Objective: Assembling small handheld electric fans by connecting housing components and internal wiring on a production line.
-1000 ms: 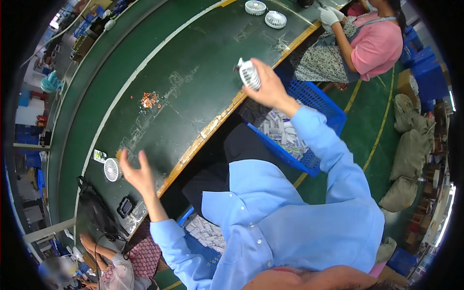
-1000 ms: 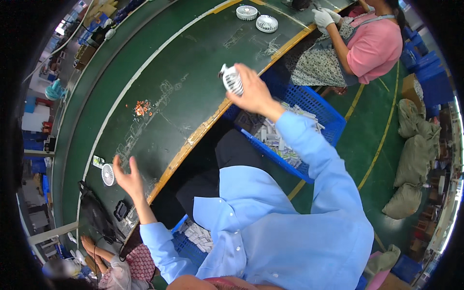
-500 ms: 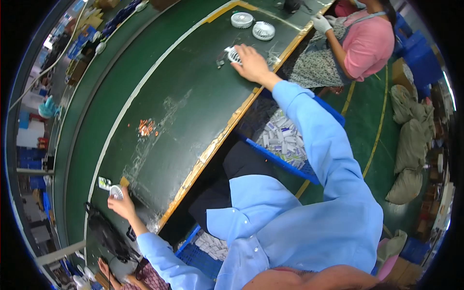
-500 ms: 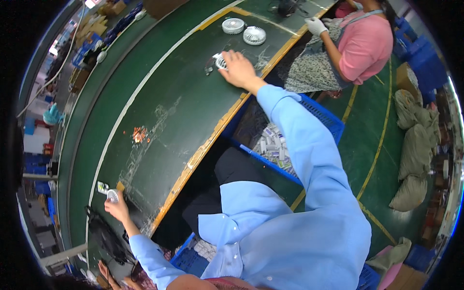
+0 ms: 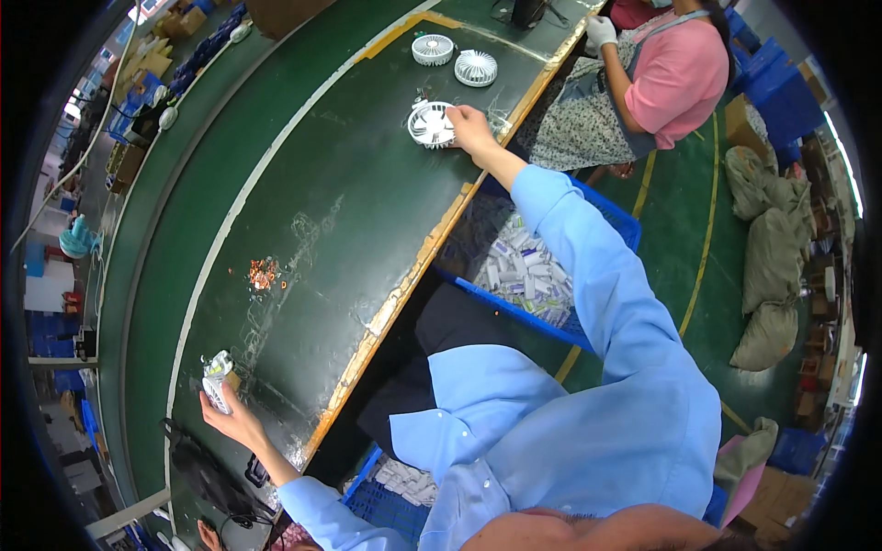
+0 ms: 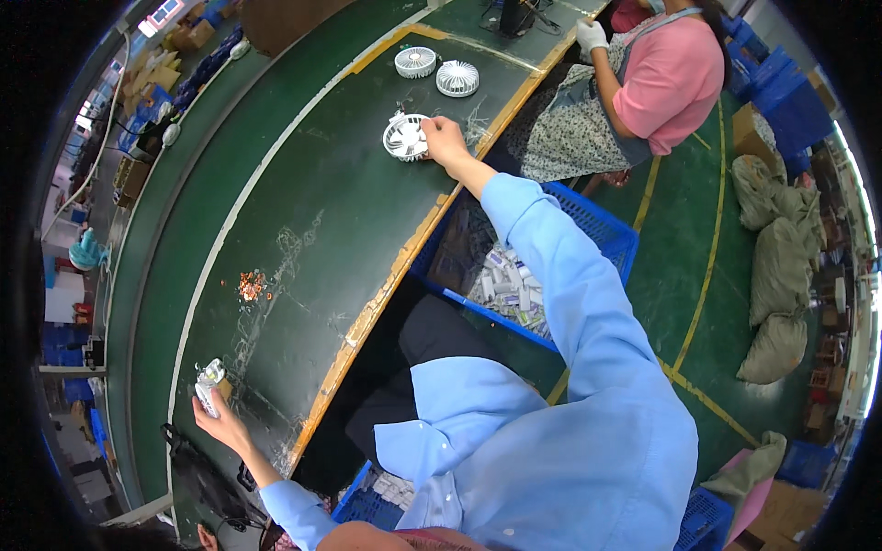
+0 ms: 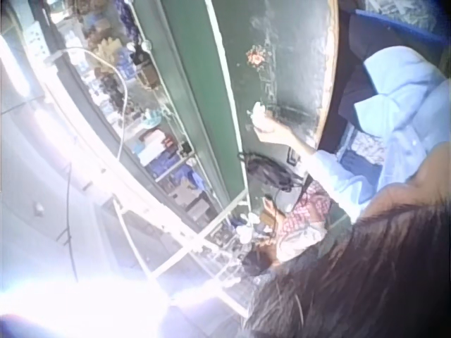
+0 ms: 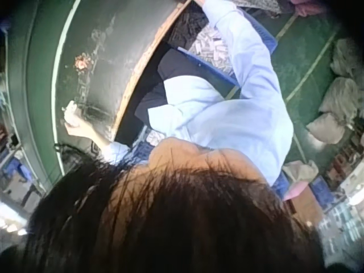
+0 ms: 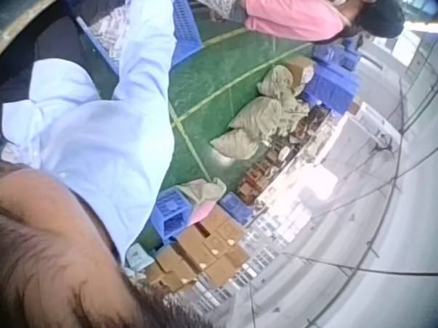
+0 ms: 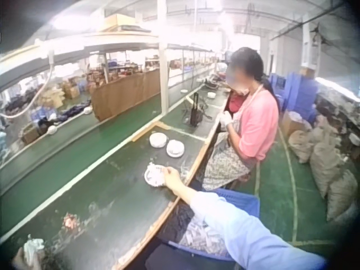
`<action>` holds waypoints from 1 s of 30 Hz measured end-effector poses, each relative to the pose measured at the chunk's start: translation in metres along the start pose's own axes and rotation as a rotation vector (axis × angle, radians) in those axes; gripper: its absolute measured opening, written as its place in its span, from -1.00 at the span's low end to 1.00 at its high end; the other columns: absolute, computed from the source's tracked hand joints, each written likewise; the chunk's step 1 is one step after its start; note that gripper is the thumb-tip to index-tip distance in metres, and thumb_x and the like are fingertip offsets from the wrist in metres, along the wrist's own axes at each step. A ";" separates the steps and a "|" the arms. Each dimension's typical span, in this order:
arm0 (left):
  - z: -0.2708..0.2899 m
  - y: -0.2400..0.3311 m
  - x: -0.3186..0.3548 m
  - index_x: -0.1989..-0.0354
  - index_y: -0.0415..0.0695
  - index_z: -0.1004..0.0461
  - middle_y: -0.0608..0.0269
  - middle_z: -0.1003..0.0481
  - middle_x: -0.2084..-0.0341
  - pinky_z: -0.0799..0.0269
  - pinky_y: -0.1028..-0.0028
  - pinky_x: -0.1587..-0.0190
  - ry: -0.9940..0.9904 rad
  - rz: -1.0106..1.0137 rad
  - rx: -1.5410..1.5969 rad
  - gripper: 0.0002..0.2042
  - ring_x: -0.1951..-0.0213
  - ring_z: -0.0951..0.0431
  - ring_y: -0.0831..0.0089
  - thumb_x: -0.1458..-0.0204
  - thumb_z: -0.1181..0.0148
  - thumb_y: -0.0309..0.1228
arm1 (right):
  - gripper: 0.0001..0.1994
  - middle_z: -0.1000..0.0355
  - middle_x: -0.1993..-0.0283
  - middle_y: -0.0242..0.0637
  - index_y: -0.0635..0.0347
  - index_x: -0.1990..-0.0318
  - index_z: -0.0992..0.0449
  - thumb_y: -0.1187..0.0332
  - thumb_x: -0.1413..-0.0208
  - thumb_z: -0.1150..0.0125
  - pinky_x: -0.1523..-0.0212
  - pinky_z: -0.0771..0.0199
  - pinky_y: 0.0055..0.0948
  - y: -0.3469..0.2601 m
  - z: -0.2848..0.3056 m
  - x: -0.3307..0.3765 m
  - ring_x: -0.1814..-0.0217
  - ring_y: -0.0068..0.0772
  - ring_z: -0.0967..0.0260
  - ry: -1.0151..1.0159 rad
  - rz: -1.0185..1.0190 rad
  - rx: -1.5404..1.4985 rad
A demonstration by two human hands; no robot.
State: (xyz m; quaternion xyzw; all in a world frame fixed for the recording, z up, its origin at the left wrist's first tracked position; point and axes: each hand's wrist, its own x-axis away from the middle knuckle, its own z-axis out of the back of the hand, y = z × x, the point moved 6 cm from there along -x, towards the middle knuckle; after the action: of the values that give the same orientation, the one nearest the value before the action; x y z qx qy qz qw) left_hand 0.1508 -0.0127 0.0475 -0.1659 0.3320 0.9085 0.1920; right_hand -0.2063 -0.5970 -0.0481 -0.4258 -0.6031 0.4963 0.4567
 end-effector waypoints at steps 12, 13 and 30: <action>0.030 0.057 0.029 -0.29 -0.29 -0.25 0.09 -0.30 -0.19 -0.27 0.32 -0.20 0.016 -0.070 0.507 -0.46 -0.14 -0.38 0.29 -0.19 -0.17 -0.30 | -0.72 -0.53 0.09 -0.30 0.29 -0.06 -0.43 0.29 -0.36 -0.02 0.10 -0.51 -0.57 -0.114 -0.014 0.158 0.12 -0.62 -0.50 -0.401 0.116 -0.285; 0.033 0.061 0.032 -0.29 -0.29 -0.25 0.09 -0.30 -0.19 -0.27 0.32 -0.20 0.022 -0.068 0.506 -0.46 -0.14 -0.38 0.29 -0.19 -0.17 -0.30 | -0.72 -0.53 0.09 -0.30 0.29 -0.06 -0.43 0.29 -0.36 -0.02 0.10 -0.51 -0.57 -0.119 -0.015 0.168 0.12 -0.62 -0.50 -0.407 0.118 -0.285; 0.063 0.139 0.066 -0.32 -0.40 -0.14 -0.10 -0.34 -0.18 -0.34 0.23 -0.21 -0.102 -0.173 1.015 -0.15 -0.13 -0.46 0.17 -0.02 -0.25 0.03 | -0.55 -0.41 -0.15 -0.15 0.34 -0.35 -0.17 0.40 -0.36 0.09 -0.16 -0.45 -0.38 -0.145 -0.023 0.251 -0.17 -0.40 -0.41 -0.629 0.099 -0.362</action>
State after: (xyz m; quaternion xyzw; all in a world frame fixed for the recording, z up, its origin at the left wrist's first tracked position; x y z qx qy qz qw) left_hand 0.0183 -0.0529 0.1395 -0.0343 0.7063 0.6207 0.3386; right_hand -0.2483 -0.3702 0.1292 -0.3550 -0.7707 0.5098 0.1416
